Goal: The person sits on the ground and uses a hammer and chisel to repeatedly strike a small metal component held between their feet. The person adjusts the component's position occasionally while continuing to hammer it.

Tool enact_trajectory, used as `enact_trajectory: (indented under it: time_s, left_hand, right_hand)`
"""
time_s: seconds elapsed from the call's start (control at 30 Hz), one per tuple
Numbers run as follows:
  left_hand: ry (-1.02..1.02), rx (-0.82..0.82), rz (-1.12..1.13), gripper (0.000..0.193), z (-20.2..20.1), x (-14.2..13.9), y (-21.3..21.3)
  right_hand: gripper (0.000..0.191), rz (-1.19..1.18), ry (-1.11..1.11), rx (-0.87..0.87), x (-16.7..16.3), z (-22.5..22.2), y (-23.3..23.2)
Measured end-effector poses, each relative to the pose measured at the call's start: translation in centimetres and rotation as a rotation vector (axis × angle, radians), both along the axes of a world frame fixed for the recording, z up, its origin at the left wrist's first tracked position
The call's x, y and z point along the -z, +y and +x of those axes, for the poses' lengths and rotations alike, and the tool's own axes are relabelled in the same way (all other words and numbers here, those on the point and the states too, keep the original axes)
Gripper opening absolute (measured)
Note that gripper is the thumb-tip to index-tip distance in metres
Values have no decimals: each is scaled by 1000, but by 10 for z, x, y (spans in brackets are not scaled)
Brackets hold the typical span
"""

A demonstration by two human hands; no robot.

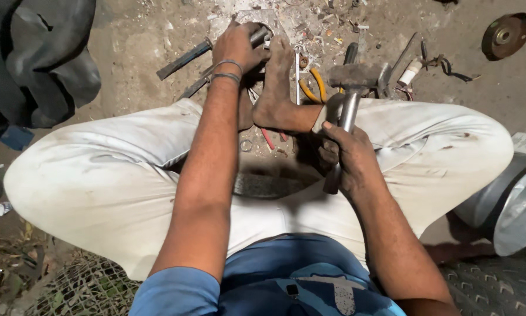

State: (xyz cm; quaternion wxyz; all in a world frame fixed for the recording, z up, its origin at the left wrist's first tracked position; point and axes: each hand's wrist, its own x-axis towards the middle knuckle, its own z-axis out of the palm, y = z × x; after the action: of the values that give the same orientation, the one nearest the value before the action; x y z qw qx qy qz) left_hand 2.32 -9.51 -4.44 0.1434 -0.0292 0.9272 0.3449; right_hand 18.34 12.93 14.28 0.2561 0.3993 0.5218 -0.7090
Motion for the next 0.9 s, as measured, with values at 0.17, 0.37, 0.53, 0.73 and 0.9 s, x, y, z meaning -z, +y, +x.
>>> enact_trajectory:
  time_s: [0.17,0.37,0.53,0.73,0.9]
  left_hand:
    - [332,-57,143,24,-7,0,55]
    - [476,121,341,19,3,-9,127]
    - [454,145,379,23,15,-3,125]
    - [423,190,352,18,15,9,125]
    - [465,181,320,26,13,19,127]
  right_hand:
    - [21,35,20,44,4,0,0]
    - [19,103,14,72,4,-1,1]
    - [20,107,8,77,6,-2,1]
    - [20,99,6,43,6,-1,0]
    - [21,69,-9,54,7,-2,-1]
